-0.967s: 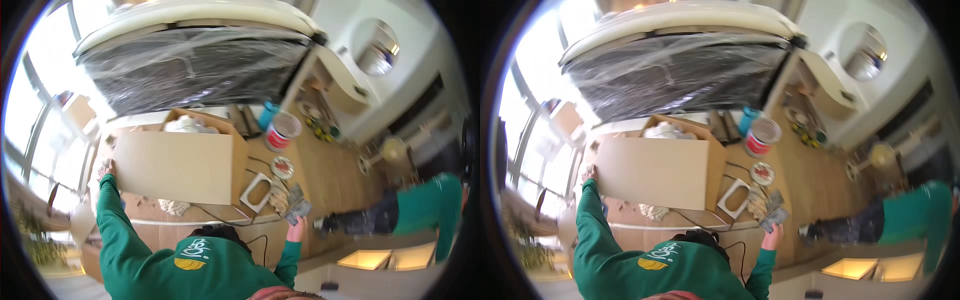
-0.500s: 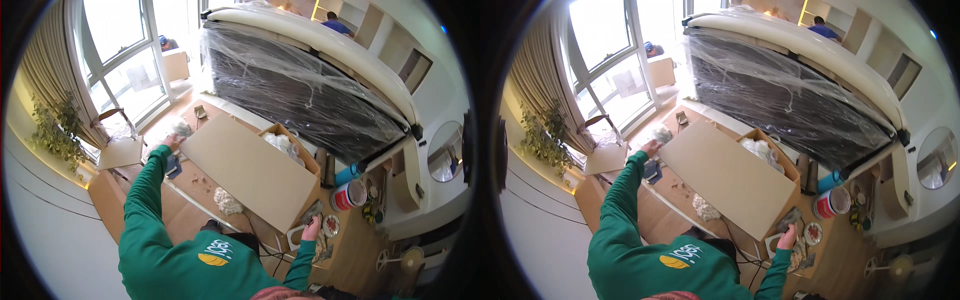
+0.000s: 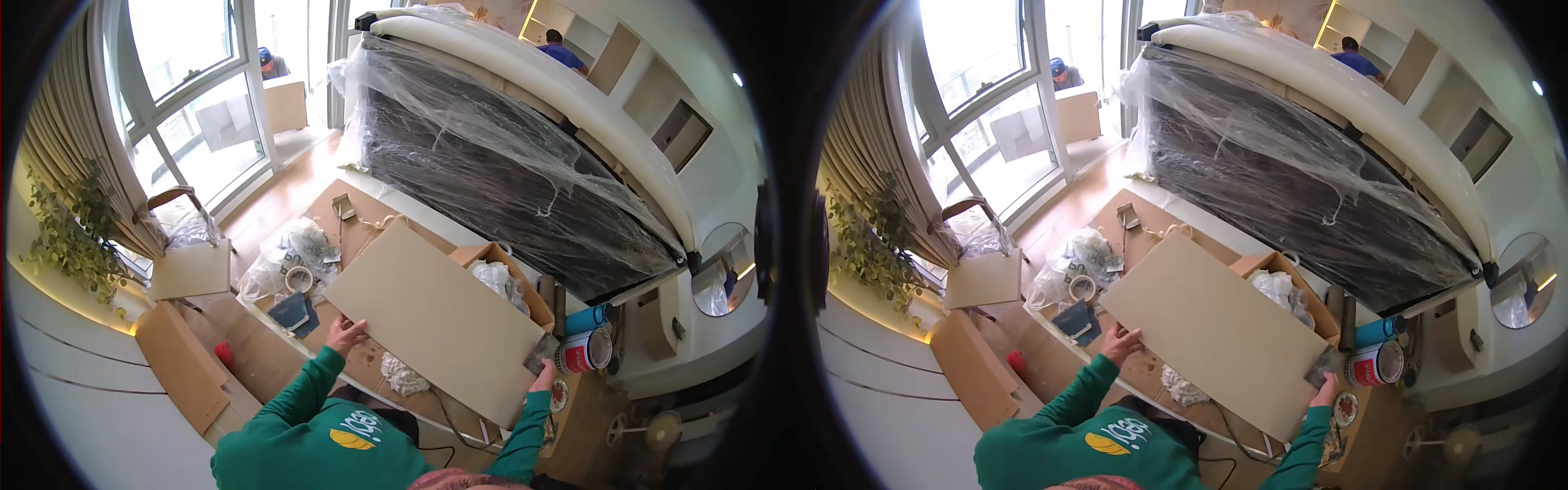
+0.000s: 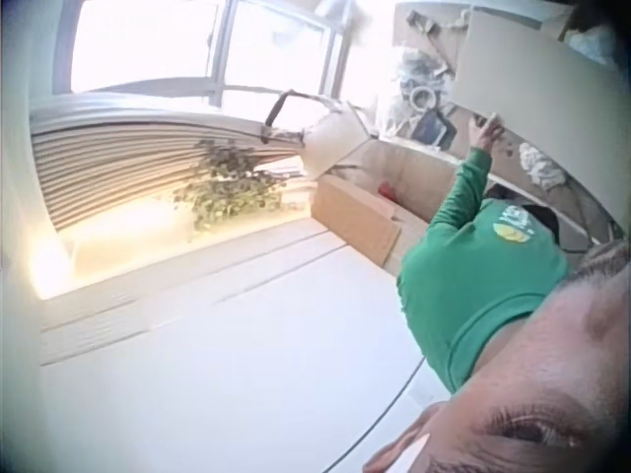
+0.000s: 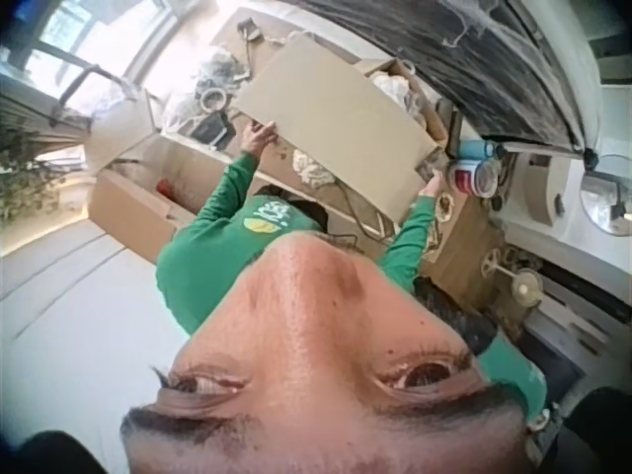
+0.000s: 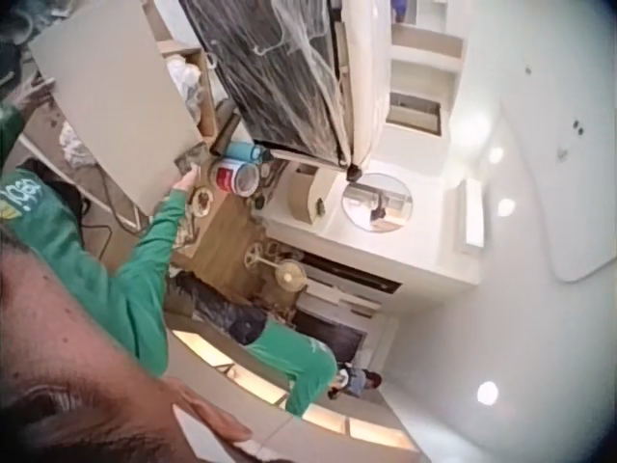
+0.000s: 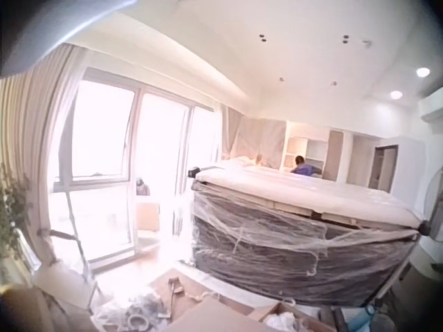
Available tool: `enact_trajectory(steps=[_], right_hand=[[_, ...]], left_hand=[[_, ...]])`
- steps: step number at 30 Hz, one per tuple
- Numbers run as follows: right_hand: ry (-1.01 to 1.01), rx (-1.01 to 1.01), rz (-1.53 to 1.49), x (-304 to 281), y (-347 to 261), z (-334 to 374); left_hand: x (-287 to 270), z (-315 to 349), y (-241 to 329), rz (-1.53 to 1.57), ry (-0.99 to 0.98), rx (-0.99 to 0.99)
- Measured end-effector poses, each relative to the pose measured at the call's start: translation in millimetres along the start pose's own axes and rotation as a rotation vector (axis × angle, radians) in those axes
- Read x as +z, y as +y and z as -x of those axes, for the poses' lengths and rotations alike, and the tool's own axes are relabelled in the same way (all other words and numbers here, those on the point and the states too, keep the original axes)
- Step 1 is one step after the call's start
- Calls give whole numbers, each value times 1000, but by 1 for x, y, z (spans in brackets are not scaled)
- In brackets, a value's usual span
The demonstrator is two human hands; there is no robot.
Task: The person uses a sanding block to smooth a flat board, wipes the surface with a cloth, and uses a scraper to clean the edges while working at a table.
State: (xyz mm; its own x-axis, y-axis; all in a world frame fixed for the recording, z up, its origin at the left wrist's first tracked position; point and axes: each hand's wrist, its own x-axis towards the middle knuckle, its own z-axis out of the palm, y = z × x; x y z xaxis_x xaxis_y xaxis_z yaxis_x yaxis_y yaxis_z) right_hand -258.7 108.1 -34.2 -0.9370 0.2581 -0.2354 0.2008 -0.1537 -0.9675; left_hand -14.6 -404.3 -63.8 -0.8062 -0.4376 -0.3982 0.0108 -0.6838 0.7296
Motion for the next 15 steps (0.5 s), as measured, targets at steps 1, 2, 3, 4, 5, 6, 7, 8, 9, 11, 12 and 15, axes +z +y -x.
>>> enact_trajectory(steps=[1,2,3,4,5,6,7,8,9,11,12,15], right_hand=[[29,26,-18,-3,-3,2],[58,-13,25,-9,-4,7],[88,-51,60,-16,-4,14],[122,-83,92,-20,1,26],[169,-85,61,-25,6,39],[219,-89,33,-31,9,53],[263,-95,4,-26,5,70],[291,-112,1,-24,3,93],[291,-60,-151,-13,-6,120],[305,27,-473,-4,-16,162],[311,60,-580,-17,-1,168],[453,-30,-568,15,22,192]], left_hand=[[2,-4,4,27,-30,-5],[4,-9,10,55,-61,-13],[9,-14,19,75,-96,-18],[12,-17,29,63,-150,4],[16,-22,41,35,-165,-7],[23,-28,51,8,-182,-21],[30,-35,59,-17,-198,-30],[36,-43,65,-29,-234,-18],[45,-51,70,-28,-258,-9],[71,-73,81,-37,-330,0],[83,-90,84,-16,-420,31],[109,-135,103,-37,-527,87]])
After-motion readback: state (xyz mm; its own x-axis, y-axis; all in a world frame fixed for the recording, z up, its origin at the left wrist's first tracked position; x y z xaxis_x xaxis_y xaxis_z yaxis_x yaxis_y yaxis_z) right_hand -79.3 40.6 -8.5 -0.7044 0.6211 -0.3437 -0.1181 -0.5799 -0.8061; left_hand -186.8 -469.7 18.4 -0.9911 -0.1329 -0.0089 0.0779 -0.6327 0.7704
